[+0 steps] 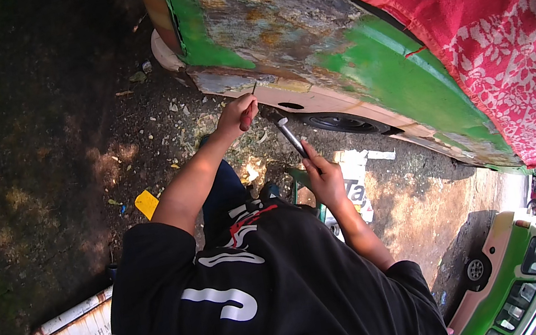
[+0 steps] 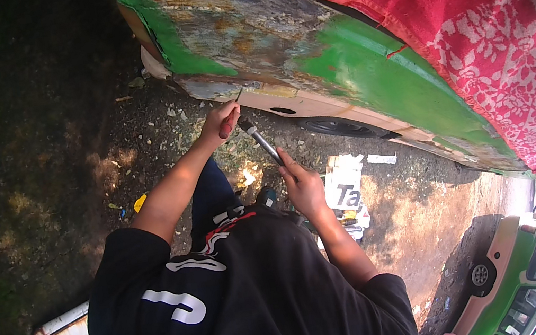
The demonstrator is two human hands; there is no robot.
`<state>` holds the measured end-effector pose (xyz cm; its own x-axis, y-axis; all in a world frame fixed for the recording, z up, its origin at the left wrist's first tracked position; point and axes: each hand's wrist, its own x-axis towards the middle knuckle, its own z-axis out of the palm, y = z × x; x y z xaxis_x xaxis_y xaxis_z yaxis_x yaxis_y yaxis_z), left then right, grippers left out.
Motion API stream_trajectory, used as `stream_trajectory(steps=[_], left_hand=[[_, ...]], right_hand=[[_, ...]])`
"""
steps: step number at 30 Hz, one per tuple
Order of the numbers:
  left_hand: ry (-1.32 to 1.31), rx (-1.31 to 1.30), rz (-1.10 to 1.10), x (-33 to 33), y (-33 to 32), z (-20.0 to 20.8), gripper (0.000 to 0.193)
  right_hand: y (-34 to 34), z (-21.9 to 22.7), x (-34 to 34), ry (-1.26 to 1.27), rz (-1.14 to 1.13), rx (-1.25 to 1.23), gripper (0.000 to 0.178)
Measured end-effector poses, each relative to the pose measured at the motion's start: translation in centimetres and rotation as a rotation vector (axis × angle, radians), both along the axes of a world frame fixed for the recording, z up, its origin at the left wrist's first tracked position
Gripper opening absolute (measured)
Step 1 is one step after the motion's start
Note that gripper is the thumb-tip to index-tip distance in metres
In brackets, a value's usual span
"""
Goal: The person uses a hammer and a red-handled tool to repeatedly tap and pry at a section of a green vehicle's body panel. The work is performed on the underside of the vehicle, with the camera mounted upside down.
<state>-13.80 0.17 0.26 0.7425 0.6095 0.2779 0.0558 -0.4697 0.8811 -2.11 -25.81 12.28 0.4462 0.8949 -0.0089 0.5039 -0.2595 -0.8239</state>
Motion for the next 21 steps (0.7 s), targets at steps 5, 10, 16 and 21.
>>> stream_trajectory(steps=[5, 10, 16, 21], left_hand=[[0.02, 0.045, -0.036, -0.3, -0.4, 1.3, 0.013], [-0.04, -0.06, -0.057, -0.6, 0.0, -0.2, 0.013], [0.008, 0.005, -0.043, -1.4, 0.0, 0.8, 0.016], [0.041, 0.111, -0.03, -1.4, 0.1, 1.3, 0.016]], right_hand=[[0.0, 0.2, 0.1, 0.006, 0.002, 0.004, 0.04], [0.0, 0.0, 0.4, 0.019, -0.003, -0.051, 0.041], [0.0, 0.2, 0.5, 0.057, -0.024, -0.115, 0.041], [0.1, -0.6, 0.4, 0.051, -0.019, 0.006, 0.041]])
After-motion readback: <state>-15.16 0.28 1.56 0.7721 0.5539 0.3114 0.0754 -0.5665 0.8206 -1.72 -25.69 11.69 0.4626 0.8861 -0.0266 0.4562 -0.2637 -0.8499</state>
